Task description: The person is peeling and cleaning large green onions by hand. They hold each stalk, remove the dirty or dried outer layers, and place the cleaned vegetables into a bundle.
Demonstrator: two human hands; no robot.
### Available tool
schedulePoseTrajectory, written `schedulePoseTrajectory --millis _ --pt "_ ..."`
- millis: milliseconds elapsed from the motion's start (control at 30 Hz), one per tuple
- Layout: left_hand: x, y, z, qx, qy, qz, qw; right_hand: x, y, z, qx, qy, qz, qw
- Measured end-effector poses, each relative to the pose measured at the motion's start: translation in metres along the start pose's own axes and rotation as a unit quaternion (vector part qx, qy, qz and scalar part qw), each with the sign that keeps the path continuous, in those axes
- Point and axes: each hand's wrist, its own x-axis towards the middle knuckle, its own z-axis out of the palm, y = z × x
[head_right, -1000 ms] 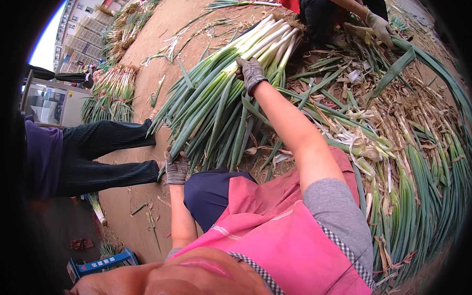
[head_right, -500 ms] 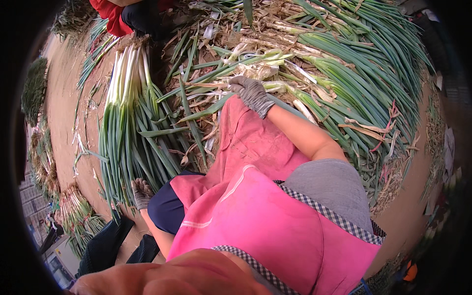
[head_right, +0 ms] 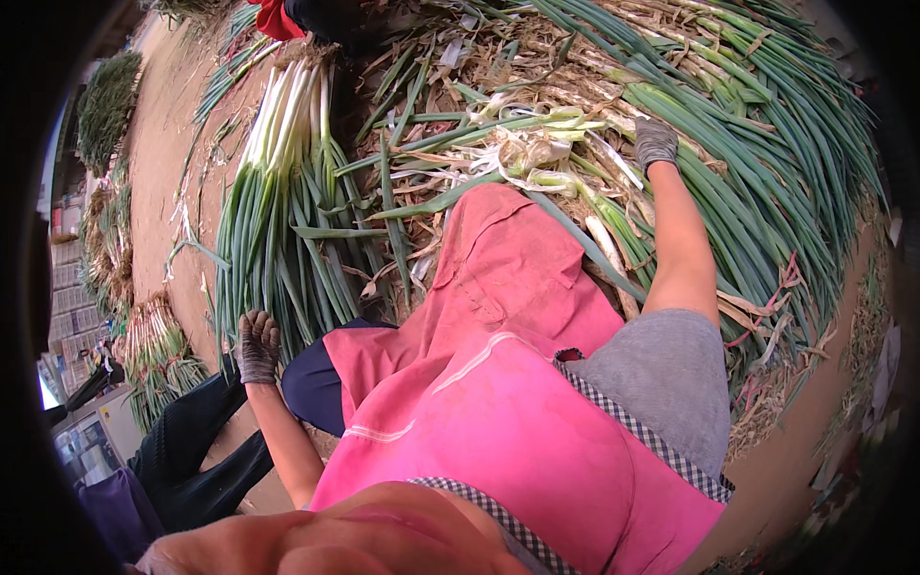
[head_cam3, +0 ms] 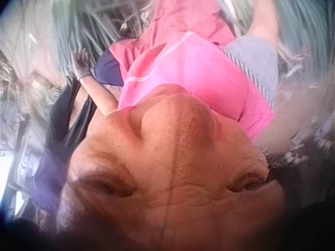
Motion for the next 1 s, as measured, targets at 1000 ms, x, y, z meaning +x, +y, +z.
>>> schedulePoseTrajectory --millis 1000 --pt "0.024 -0.064 0.174 0.616 -0.158 0.447 0.629 -0.267 -0.305 -0.109 0.943 -0.200 -0.013 0.264"
